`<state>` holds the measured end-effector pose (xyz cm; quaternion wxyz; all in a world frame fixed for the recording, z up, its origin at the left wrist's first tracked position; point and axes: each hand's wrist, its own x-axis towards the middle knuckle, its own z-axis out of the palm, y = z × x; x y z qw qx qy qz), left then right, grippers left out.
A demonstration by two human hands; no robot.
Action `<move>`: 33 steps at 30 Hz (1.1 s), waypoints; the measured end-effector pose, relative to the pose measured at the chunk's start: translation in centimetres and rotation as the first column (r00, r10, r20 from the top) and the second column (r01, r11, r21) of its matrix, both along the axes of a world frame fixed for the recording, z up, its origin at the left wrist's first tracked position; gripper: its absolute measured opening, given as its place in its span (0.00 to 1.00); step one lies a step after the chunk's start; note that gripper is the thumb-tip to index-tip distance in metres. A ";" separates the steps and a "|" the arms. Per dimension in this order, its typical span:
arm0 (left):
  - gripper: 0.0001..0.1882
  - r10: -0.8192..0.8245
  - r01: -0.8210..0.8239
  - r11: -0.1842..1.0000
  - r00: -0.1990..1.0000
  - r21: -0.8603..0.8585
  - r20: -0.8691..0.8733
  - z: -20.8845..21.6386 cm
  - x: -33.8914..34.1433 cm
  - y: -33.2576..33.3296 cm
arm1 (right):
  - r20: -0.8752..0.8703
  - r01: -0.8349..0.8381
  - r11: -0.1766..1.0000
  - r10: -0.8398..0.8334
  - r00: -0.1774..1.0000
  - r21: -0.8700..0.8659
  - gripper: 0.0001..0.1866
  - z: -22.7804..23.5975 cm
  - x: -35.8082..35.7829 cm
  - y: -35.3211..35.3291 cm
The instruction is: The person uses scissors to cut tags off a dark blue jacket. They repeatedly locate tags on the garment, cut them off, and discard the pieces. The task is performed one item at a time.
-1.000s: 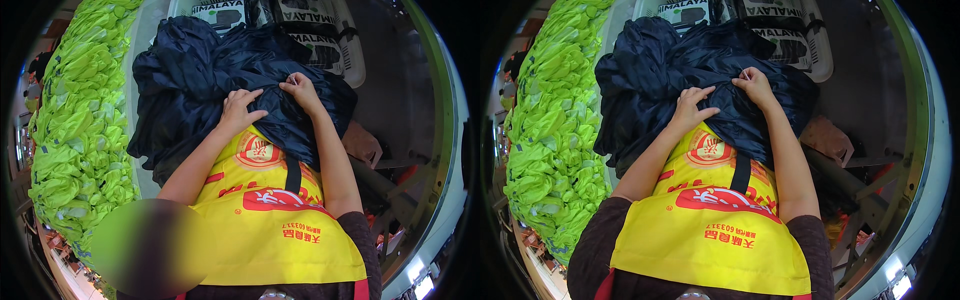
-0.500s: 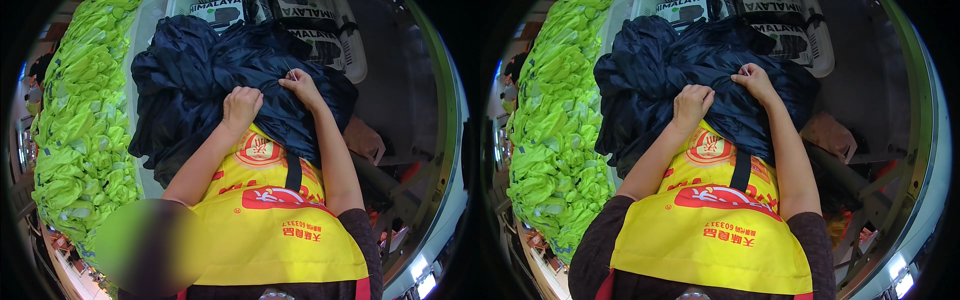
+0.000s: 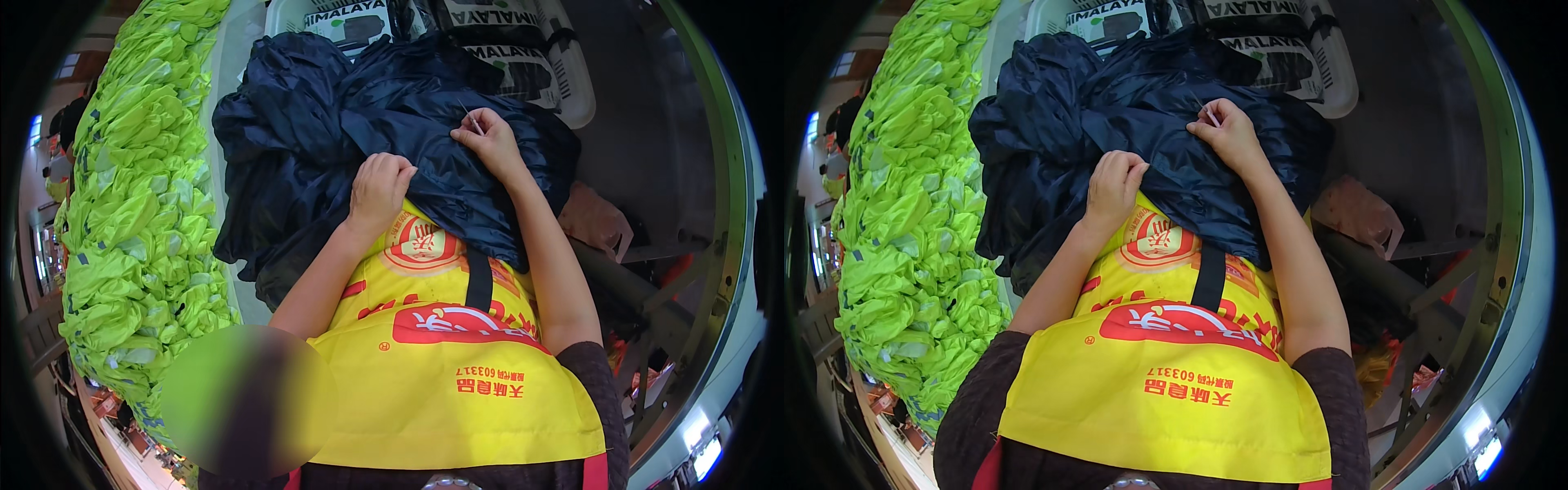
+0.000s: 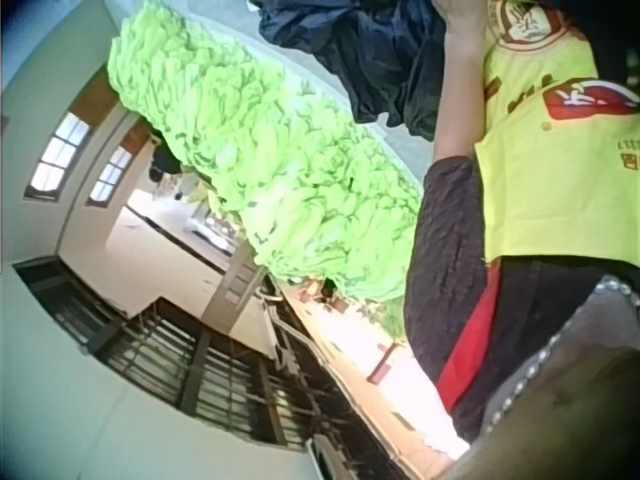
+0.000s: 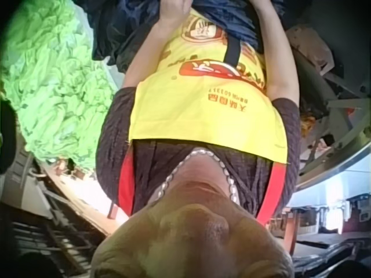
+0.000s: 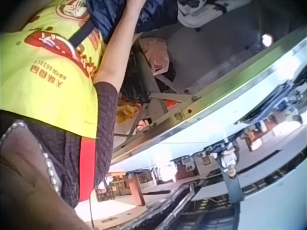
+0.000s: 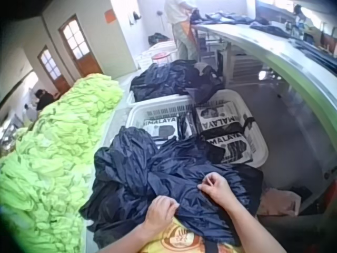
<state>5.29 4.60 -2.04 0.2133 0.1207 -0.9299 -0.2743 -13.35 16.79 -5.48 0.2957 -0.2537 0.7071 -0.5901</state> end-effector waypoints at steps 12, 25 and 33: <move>0.08 0.138 -0.133 0.910 0.990 0.393 0.016 1.4 0.9 0.3 | -0.767 -0.003 0.973 0.185 0.615 0.232 0.11 9.9 5.9 3.8; 0.07 0.240 -0.202 0.850 0.971 0.487 -0.015 1.3 1.7 1.4 | -0.757 -0.130 0.930 0.357 0.546 0.345 0.09 8.1 8.6 1.8; 0.07 0.225 -0.190 0.898 0.973 0.397 -0.042 0.9 1.9 1.4 | -0.759 -0.121 0.924 0.368 0.537 0.363 0.07 7.6 8.8 1.3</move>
